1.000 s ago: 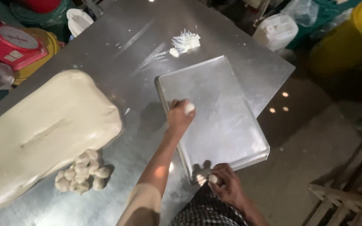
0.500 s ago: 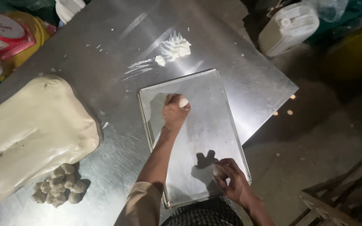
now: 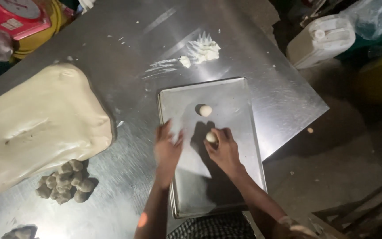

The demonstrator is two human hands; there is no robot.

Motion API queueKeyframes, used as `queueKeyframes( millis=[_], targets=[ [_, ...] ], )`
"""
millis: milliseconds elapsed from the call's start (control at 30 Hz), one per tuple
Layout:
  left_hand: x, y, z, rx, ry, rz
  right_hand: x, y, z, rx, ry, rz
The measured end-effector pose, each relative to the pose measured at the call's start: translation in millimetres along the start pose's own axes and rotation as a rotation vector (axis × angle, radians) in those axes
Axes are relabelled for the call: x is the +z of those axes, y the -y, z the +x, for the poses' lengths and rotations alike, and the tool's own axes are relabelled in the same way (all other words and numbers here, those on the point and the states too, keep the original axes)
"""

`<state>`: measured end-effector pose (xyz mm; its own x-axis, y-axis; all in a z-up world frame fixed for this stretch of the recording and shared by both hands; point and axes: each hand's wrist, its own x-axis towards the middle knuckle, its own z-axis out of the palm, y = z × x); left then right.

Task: Rolling dough into small balls and placing them on a tray, then putting the tray onto a rack.

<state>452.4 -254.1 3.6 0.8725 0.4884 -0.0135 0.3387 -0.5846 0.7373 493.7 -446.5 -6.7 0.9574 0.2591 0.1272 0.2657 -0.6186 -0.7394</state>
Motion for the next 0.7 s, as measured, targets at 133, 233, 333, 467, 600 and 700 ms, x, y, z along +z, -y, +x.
queueKeyframes(
  millis=[133,233,333,467,600,700],
  targets=[
    [-56.7,121.2,-88.3,0.405,-0.206,0.439,26.8,-9.3,11.4,0.025,-0.027,0.016],
    [-94.6,173.1,-152.5,-0.087,-0.286,0.154,42.1,-18.7,8.0,0.004,-0.12,-0.086],
    [-132.4,186.3,-186.6,-0.375,-0.297,-0.016,46.5,-21.2,-0.7,-0.095,-0.164,-0.085],
    [-165.3,208.0,-184.2,-0.352,-0.294,-0.022,51.0,-17.3,-3.6,-0.12,-0.266,-0.039],
    [-191.0,238.0,-172.9,-0.13,-0.324,0.023,67.2,-38.8,-14.8,-0.299,-0.26,-0.293],
    [-219.7,245.7,-157.9,0.194,-0.481,0.12,89.6,-92.6,-5.7,-0.267,-0.178,-0.289]
  ],
)
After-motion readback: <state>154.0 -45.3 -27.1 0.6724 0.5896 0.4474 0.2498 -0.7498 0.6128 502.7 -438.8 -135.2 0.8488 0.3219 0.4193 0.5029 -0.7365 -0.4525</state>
